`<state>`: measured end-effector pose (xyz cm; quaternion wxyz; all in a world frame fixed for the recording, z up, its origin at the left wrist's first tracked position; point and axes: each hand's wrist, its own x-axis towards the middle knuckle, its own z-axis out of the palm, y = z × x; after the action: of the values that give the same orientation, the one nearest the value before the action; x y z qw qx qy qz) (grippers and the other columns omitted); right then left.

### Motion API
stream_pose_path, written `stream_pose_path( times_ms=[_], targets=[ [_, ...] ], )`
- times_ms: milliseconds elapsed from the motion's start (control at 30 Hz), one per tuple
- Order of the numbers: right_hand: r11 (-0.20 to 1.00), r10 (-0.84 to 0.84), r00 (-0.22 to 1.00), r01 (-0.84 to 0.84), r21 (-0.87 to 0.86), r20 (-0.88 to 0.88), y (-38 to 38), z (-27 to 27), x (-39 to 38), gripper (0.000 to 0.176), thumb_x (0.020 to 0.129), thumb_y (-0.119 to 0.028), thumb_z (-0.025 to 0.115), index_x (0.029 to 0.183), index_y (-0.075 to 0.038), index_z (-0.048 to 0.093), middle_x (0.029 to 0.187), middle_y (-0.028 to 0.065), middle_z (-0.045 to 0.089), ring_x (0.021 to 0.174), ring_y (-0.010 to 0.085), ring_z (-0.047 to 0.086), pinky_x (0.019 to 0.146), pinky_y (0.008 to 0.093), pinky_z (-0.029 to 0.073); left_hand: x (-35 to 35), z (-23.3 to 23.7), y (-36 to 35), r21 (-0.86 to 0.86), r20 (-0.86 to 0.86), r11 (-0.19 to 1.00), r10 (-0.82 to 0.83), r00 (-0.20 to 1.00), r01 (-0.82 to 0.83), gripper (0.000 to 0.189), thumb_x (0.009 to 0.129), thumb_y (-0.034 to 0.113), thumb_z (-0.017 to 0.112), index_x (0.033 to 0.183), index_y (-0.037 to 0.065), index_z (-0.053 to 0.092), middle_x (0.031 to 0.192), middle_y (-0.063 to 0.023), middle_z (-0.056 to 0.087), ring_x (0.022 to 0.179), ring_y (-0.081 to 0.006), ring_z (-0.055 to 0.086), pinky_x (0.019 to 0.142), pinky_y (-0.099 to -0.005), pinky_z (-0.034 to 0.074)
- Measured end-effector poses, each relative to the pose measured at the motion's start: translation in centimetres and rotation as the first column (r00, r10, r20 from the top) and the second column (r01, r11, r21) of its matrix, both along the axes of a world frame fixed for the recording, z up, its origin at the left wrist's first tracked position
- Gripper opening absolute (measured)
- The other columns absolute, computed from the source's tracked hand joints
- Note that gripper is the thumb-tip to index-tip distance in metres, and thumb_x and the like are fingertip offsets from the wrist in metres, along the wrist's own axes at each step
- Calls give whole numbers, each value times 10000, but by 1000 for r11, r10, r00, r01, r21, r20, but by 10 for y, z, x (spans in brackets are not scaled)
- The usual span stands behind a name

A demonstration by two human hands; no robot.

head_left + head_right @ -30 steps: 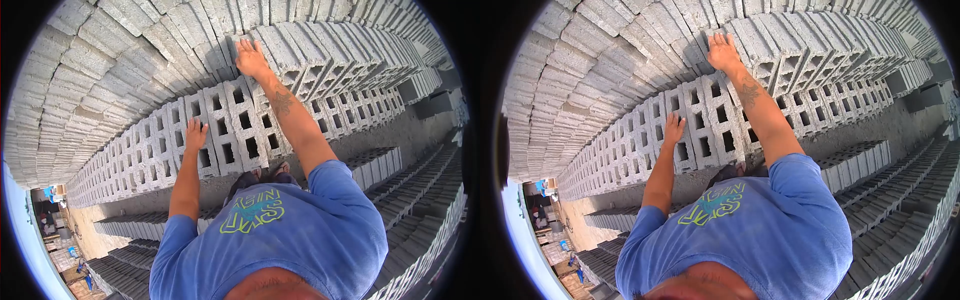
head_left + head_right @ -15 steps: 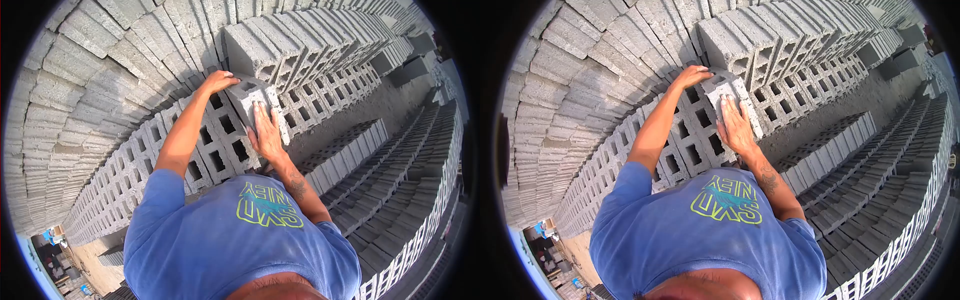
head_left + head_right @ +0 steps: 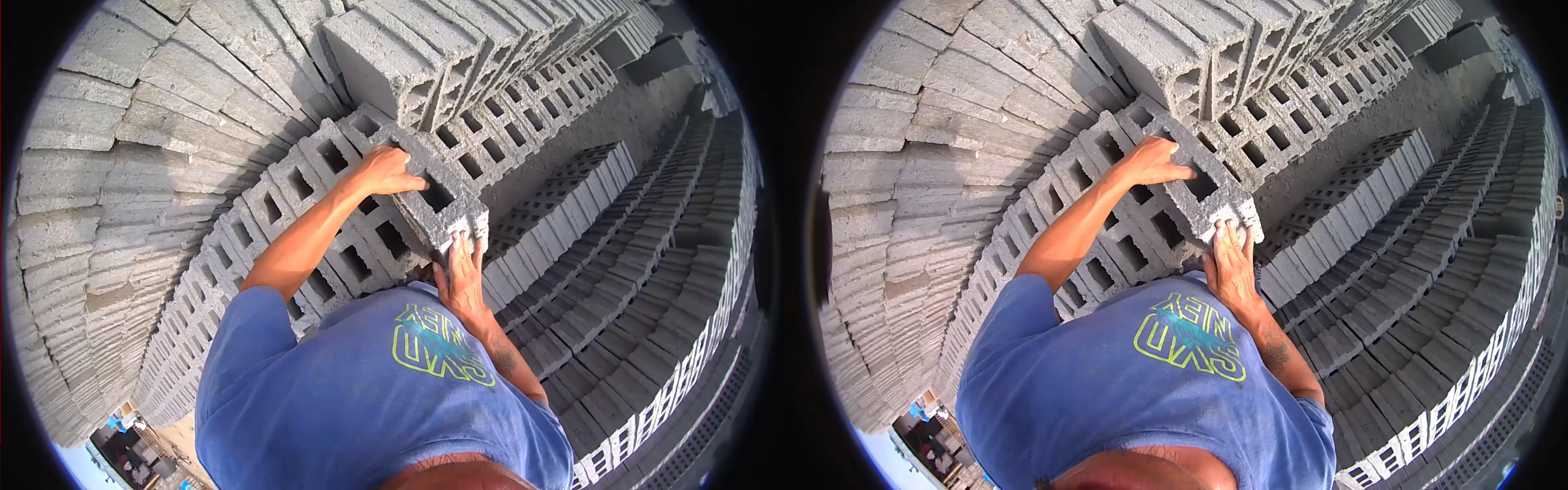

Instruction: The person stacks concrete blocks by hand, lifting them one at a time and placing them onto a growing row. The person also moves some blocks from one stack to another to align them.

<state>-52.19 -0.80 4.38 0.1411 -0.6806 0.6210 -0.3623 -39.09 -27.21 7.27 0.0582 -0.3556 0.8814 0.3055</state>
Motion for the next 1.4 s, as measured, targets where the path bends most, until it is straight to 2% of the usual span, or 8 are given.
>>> stream_pose_path(
  times_ms=[433, 600, 733, 867, 1000, 1133, 1367, 1400],
  targets=[
    [987, 140, 986, -131, -96, 92, 15, -78, 7, 983, 824, -220, 719, 1517, -50, 43, 1407, 247, 409, 1325, 464, 355, 1095, 658, 28, -1, -9, 12, 48, 29, 992, 119, 992, -120, 456, 608, 322, 696, 720, -112, 612, 635, -303, 574, 676, -426, 623, 701, -468, 485],
    [942, 253, 959, -274, 196, 125, 6, -88, -14, 761, 876, -380, 602, 1427, 29, 274, 1426, 243, 400, 1372, 391, 327, 1137, 609, 76, -3, -46, 15, -121, 125, 992, 63, 990, -48, 387, 649, 318, 716, 720, -57, 651, 669, -262, 625, 693, -367, 632, 833, -436, 433],
    [875, -202, 908, -2, 485, 367, 54, -109, -24, 495, 924, -323, 532, 1304, -6, 514, 1305, 156, 568, 1312, 313, 444, 1145, 495, 187, -4, -83, 48, -398, -52, 911, 94, 994, -107, 332, 644, 304, 768, 714, -5, 668, 696, -158, 655, 787, -278, 615, 905, -390, 382],
    [535, -844, 0, 74, 841, 537, 51, -156, -23, 760, 967, -607, 268, 1410, -3, 394, 1354, 191, 516, 1338, 310, 394, 1128, 462, 216, -6, -81, 47, -349, 54, 935, 82, 995, -58, 358, 655, 337, 761, 739, -2, 682, 752, -179, 677, 843, -286, 625, 954, -386, 366],
    [520, -845, -255, -185, 834, 471, 24, -201, -12, 919, 901, -733, 246, 1487, -25, 224, 1478, 222, 351, 1396, 349, 288, 1138, 528, 165, -16, -72, 41, -253, 282, 967, 79, 956, -6, 405, 693, 402, 733, 766, 4, 720, 830, -213, 696, 878, -313, 651, 967, -389, 356],
    [599, -782, -136, -428, 676, 608, 12, -193, 7, 899, 914, -718, 221, 1479, -20, 249, 1492, 210, 336, 1391, 337, 312, 1132, 524, 201, -17, -74, 38, -215, 297, 977, 80, 952, -15, 370, 697, 365, 699, 724, -4, 712, 755, -221, 682, 747, -326, 658, 933, -375, 367],
    [494, -861, 46, -155, 855, 506, 47, -183, -46, 785, 944, -625, 337, 1422, -3, 374, 1419, 213, 446, 1327, 322, 418, 1089, 459, 321, -14, -74, 44, -295, 252, 956, 87, 964, -9, 376, 692, 374, 695, 755, 3, 718, 770, -215, 686, 778, -322, 659, 911, -363, 388],
    [576, -765, 358, 8, 817, 535, 49, -176, -59, 712, 927, -526, 436, 1400, 4, 400, 1377, 221, 484, 1295, 314, 456, 1069, 428, 353, -14, -73, 45, -310, 247, 951, 95, 964, -15, 374, 690, 374, 697, 754, 7, 719, 776, -216, 687, 782, -320, 660, 905, -362, 393]
  ],
)
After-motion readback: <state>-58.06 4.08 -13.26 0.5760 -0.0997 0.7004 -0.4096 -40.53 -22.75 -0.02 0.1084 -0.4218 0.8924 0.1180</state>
